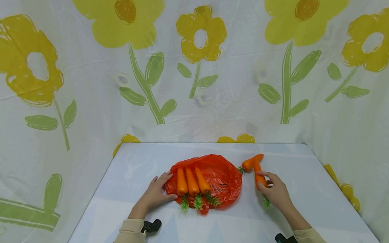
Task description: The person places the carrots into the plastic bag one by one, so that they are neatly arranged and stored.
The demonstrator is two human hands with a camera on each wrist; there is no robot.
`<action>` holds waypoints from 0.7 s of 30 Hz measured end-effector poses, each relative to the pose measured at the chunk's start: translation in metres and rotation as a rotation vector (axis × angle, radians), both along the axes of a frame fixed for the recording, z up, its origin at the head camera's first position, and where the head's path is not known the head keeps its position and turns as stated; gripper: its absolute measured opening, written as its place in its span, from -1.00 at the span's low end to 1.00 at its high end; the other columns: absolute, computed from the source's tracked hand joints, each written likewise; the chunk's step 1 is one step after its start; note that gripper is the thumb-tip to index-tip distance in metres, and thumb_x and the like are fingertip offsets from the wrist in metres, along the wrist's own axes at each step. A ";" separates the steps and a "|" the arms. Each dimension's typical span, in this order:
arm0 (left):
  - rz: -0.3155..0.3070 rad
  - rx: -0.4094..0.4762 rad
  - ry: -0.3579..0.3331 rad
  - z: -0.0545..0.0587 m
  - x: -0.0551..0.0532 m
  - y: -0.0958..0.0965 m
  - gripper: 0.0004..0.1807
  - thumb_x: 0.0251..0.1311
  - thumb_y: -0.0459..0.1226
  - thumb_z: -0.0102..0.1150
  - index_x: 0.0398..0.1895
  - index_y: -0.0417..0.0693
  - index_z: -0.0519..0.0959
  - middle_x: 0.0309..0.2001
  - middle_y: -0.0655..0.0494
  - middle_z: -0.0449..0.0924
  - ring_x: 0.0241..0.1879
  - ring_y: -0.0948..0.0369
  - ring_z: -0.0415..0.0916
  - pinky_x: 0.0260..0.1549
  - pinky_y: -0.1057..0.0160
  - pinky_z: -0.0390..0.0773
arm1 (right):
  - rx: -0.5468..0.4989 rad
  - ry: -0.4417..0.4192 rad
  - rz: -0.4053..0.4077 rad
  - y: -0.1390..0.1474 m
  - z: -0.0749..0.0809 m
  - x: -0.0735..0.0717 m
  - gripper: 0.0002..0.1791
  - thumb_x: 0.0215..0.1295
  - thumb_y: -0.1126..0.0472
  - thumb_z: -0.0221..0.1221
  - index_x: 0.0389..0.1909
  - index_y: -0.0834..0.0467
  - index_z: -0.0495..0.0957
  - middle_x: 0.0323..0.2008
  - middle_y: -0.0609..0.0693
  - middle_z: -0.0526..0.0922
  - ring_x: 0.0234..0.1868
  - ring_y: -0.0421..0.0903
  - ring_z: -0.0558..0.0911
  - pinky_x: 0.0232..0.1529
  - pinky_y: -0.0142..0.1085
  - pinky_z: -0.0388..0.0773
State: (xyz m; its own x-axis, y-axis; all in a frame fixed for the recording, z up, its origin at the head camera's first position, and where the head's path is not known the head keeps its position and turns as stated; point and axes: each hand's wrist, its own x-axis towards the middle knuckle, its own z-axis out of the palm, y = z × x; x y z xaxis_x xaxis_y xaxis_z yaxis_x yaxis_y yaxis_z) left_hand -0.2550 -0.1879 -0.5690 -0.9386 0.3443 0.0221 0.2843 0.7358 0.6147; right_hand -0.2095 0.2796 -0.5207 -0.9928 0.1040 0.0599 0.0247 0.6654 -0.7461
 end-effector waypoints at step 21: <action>-0.003 -0.006 0.016 0.000 0.000 -0.001 0.07 0.00 0.16 0.49 0.54 -0.07 0.29 0.54 -0.05 0.23 0.56 -0.05 0.03 0.54 -0.15 -0.21 | 0.001 0.053 0.073 -0.008 0.001 -0.001 -0.58 0.38 0.24 0.24 0.24 0.12 0.57 0.24 0.18 0.51 -0.02 0.03 0.55 -0.07 -0.40 0.60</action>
State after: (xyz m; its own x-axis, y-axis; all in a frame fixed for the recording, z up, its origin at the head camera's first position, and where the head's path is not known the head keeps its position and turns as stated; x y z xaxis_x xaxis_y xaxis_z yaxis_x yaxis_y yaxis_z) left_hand -0.2548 -0.1885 -0.5693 -0.9371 0.3474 0.0350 0.2963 0.7383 0.6059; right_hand -0.2104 0.2712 -0.5193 -0.9932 0.0315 0.1123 -0.0631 0.6651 -0.7441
